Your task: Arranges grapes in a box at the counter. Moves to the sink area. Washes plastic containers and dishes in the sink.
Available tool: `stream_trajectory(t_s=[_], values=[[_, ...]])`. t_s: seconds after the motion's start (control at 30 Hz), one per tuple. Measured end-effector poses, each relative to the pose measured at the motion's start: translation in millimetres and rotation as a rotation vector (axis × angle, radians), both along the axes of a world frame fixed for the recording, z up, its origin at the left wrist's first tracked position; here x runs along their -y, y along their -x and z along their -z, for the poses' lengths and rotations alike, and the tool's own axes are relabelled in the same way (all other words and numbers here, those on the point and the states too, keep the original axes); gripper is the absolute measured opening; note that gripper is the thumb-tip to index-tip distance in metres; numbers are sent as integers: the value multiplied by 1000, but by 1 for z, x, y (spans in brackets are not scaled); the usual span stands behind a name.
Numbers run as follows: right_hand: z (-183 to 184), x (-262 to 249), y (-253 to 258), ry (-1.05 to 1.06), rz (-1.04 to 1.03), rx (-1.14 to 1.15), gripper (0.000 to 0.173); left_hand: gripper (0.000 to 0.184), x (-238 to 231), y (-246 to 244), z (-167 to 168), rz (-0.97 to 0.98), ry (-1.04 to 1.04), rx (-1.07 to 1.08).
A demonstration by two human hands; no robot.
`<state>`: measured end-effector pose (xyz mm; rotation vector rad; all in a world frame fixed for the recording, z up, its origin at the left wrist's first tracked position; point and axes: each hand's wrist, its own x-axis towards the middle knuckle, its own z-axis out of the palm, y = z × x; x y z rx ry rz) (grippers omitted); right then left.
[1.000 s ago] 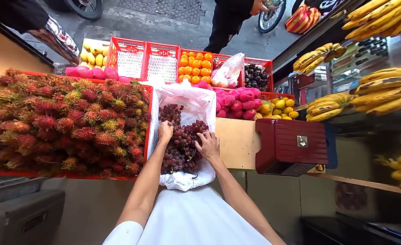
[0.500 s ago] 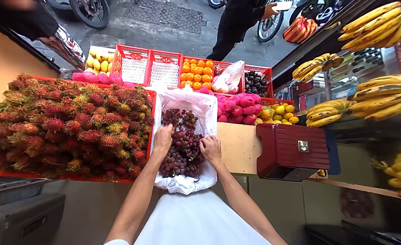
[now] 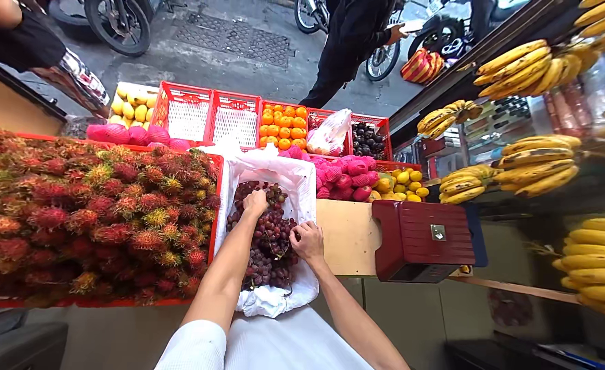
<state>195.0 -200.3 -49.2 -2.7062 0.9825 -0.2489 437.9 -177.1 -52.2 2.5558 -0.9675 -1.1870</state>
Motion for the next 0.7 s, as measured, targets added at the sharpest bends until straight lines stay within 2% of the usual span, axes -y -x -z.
stream_trajectory(t_s=[0.1,0.17,0.4,0.47,0.57,0.67,0.7], values=[[-1,0,-1,-1,-3,23,27,30,6,2,12,-42,-7,-10],[-2,1,-2,-16,1,22,28,28,6,1,18,-4,39,14],[1,-1,0,-56,14,14,29,36,-2,45,-12,-1,136,-161],[0,-1,-1,-62,13,18,29,32,-4,62,-25,83,128,-142],[-1,-1,-1,-43,10,6,31,35,4,79,-38,247,43,-97],[-1,-1,-2,-40,12,7,32,41,11,74,-39,403,39,-102],[-2,-1,-1,-46,11,10,31,40,8,69,-38,399,82,-103]])
